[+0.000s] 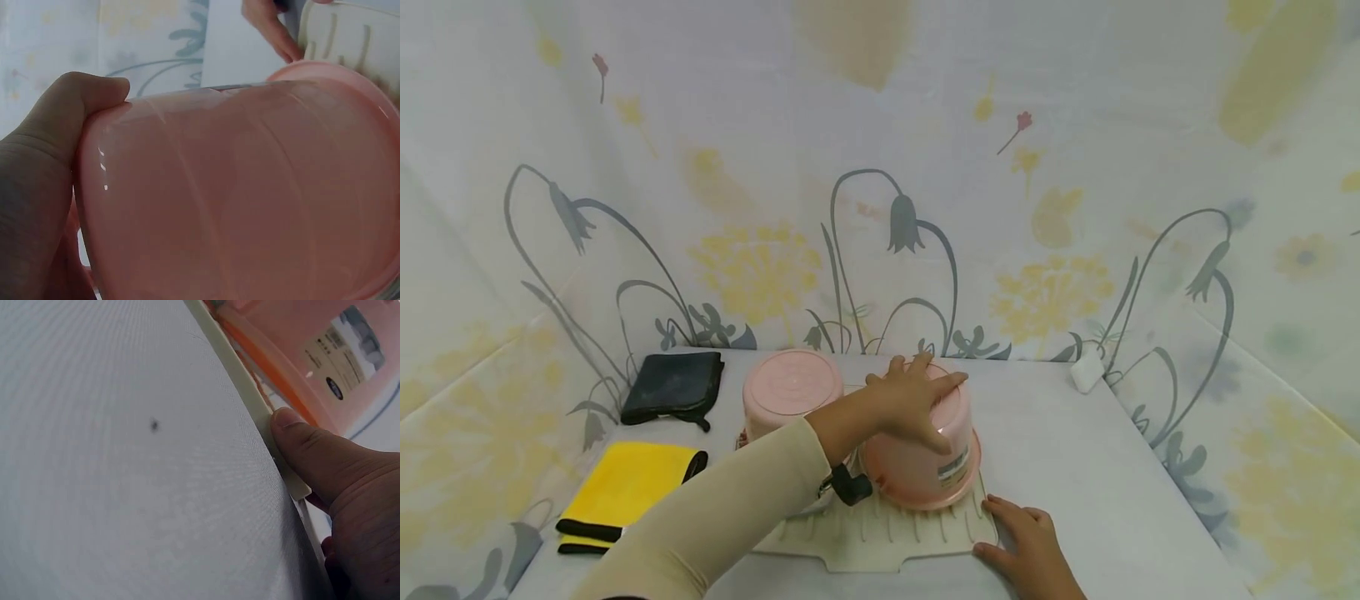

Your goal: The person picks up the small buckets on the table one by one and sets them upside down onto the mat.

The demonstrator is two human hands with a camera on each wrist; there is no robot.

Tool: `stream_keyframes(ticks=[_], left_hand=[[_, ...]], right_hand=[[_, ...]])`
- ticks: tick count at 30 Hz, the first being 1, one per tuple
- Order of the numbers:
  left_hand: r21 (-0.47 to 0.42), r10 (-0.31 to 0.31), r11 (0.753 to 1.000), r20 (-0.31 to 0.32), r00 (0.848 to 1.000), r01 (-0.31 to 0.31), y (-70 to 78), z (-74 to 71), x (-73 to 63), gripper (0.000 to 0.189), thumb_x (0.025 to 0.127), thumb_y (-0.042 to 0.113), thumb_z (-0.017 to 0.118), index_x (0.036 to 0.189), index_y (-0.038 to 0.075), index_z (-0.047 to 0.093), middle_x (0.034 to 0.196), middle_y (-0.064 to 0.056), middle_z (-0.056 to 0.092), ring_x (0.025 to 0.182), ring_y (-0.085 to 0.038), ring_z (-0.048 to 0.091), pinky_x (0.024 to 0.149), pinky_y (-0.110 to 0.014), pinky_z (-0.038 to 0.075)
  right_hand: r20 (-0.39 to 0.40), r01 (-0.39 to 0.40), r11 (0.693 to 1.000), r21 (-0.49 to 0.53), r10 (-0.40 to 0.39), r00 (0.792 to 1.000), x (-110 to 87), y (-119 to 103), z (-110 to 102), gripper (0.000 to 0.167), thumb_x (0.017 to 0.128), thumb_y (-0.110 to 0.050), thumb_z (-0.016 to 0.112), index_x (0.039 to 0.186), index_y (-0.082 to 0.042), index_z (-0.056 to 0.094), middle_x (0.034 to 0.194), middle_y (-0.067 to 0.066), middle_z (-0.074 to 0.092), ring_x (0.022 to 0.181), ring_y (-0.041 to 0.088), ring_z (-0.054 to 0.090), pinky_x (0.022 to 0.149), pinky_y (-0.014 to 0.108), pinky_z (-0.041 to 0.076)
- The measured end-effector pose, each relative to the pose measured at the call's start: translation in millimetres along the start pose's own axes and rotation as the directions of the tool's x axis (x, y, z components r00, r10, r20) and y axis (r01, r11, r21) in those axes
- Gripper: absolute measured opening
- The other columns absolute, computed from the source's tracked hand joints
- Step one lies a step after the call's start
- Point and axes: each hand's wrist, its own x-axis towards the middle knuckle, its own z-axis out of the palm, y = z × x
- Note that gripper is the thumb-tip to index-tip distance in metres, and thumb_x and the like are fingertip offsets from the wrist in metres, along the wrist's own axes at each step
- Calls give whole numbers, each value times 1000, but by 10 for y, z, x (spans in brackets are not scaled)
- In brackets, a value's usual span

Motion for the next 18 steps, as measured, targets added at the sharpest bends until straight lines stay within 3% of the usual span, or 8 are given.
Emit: stream_keyframes(ticks=[9, 18], left_hand=[[80, 120, 989, 40, 992, -123, 44, 125, 126, 97, 82, 74, 70, 162, 57, 19, 176, -8, 15, 157, -52, 15, 104, -83, 32], [156, 155, 973, 105, 982, -170, 95, 50, 245, 91, 85, 72, 67, 162, 58, 20, 176, -4, 15, 158, -51, 16, 107, -82, 31]], right_hand=[[-19, 21, 1000, 4, -21, 1000, -10, -31, 4, 71, 81, -45, 87, 141, -14, 65, 150, 8, 61, 126, 37, 47, 103, 62, 44], [-15, 13, 1000, -16, -13, 1000, 8, 7, 0, 71, 81, -46, 86, 140, -14, 66, 150, 7, 61, 126, 38, 47, 103, 63, 45]])
